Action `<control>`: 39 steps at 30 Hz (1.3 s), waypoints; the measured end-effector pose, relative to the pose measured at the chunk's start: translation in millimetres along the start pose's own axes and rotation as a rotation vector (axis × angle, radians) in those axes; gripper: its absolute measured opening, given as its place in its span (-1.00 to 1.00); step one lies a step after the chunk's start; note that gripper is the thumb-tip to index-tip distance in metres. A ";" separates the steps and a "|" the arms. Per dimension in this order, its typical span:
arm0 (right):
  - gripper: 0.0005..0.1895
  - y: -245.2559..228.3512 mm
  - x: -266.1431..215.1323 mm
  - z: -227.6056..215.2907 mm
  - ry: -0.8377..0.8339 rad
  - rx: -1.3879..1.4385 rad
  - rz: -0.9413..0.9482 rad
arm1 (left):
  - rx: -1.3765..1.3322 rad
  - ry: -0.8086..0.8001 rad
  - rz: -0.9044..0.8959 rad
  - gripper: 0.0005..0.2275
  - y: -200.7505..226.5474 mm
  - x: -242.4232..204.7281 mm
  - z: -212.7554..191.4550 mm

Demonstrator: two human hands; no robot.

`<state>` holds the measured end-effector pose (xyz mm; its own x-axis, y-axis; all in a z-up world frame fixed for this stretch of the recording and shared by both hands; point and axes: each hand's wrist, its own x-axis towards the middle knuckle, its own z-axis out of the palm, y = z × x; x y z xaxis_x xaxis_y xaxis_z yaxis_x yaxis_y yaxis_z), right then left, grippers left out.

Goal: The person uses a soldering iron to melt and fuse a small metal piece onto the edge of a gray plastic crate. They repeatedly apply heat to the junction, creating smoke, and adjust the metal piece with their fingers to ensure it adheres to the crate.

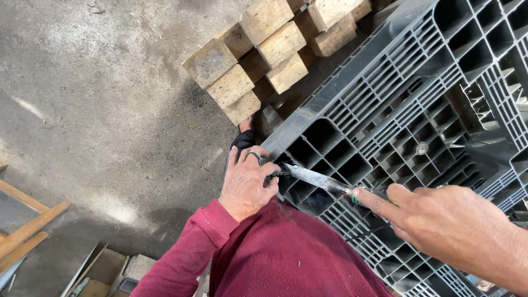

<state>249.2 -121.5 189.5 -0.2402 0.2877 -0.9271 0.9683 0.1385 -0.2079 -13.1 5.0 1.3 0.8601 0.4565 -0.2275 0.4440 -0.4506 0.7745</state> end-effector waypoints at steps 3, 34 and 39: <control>-0.15 1.9 2.0 -16.8 -0.159 -0.106 -0.035 | -0.003 0.025 0.011 -0.87 -0.1 -1.0 1.5; -0.20 -2.9 5.0 -54.8 -0.314 -0.045 -0.086 | -0.025 0.017 -0.013 -0.87 0.2 -2.1 4.6; -0.20 -3.2 4.4 -54.5 -0.331 -0.066 -0.102 | -0.024 0.016 -0.011 -0.87 -0.6 -1.2 4.5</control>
<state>241.3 -69.0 203.1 -0.2894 -0.0524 -0.9558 0.9314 0.2149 -0.2938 -13.3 1.3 -1.5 0.8513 0.4732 -0.2266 0.4467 -0.4272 0.7861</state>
